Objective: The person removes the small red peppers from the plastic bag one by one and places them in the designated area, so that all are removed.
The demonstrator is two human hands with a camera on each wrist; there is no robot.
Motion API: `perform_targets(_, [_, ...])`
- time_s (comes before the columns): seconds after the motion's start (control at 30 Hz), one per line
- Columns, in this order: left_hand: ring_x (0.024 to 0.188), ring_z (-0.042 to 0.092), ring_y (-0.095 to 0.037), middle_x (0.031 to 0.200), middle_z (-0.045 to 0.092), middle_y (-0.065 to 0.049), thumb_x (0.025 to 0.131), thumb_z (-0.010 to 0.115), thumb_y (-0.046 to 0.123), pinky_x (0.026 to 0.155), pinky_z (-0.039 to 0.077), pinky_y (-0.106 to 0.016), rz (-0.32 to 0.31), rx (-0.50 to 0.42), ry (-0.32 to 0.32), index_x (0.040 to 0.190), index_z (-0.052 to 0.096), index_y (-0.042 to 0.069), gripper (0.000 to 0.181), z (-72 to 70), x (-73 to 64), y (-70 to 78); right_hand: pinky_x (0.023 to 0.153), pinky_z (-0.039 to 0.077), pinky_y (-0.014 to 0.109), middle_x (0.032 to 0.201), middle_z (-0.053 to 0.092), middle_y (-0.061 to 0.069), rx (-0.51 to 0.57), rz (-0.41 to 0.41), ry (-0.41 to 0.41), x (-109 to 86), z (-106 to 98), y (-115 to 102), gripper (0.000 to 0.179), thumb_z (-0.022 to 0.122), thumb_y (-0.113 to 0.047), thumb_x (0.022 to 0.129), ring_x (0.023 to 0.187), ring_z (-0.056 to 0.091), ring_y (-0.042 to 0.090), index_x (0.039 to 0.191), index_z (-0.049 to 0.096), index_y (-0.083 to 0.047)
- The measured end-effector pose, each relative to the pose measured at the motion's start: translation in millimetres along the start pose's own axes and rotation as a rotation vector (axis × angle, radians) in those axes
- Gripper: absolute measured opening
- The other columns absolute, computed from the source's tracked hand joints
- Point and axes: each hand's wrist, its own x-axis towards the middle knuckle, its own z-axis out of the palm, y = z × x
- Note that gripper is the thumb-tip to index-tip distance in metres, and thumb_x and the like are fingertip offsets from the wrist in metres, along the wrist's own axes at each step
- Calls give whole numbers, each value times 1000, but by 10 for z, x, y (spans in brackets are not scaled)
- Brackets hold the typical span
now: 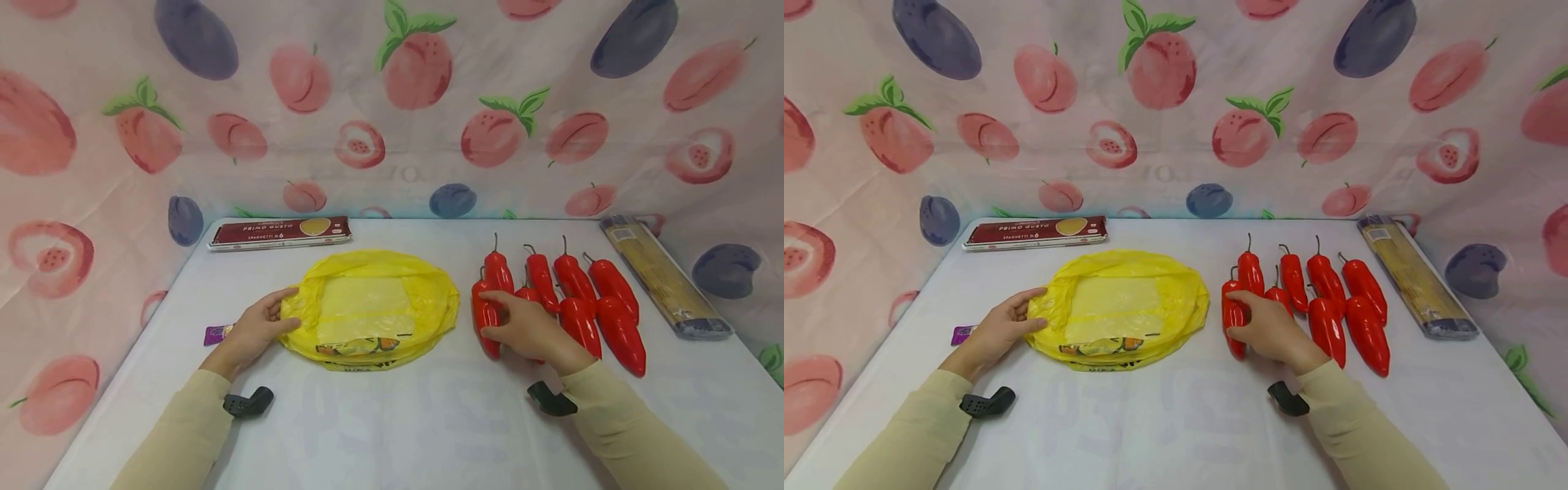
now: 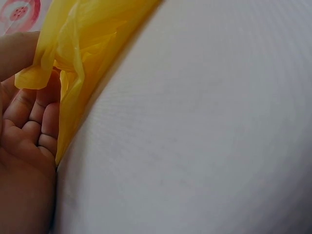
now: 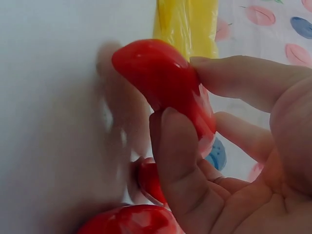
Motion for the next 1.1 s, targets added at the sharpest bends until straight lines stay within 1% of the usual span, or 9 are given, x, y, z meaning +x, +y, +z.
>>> perform_targets(0.1, [143, 36, -29, 160, 33, -12, 94, 71, 24, 115, 31, -45, -9, 5, 4, 157, 33, 16, 74, -7, -12, -6, 69, 61, 44, 127, 55, 22, -5, -7, -3, 17, 23, 2, 79, 82, -24, 82, 118, 47, 43, 150, 45, -14])
perform_targets(0.3, [142, 36, -30, 160, 33, -11, 94, 71, 25, 115, 31, -46, 8, 6, 5, 157, 33, 16, 74, -20, -7, -7, 69, 61, 44, 126, 55, 21, -20, -15, -12, 52, 45, 8, 79, 82, -24, 81, 117, 46, 42, 150, 45, -14])
perform_targets(0.47, [143, 36, -29, 160, 33, -13, 94, 70, 24, 114, 32, -44, 21, 0, 4, 157, 33, 14, 74, -20, -4, -32, 69, 61, 44, 125, 55, 21, -18, -1, -29, 55, 39, 1, 80, 82, -25, 82, 119, 45, 43, 151, 44, -13])
perform_targets(0.77, [143, 36, -30, 160, 33, -12, 94, 70, 24, 114, 32, -44, 12, 1, 22, 158, 32, 15, 75, -18, -14, -30, 70, 61, 44, 125, 55, 21, -25, 6, -45, 56, 37, 1, 80, 81, -26, 83, 119, 45, 42, 152, 43, -13])
perform_targets(0.97, [144, 34, -29, 161, 31, -10, 95, 70, 24, 114, 32, -43, 33, -14, 11, 158, 31, 15, 75, -16, 5, -48, 67, 60, 40, 119, 56, 19, -21, 1, -42, 24, 1, 15, 82, 82, -29, 82, 111, 50, 39, 152, 43, -13])
perform_targets(1.1, [144, 34, -28, 161, 31, -10, 95, 70, 24, 114, 33, -43, 18, -21, 16, 158, 30, 18, 76, -12, 10, -45, 64, 60, 37, 116, 59, 16, -20, -13, -40, -28, -64, 16, 81, 82, -31, 83, 104, 55, 33, 152, 44, -13])
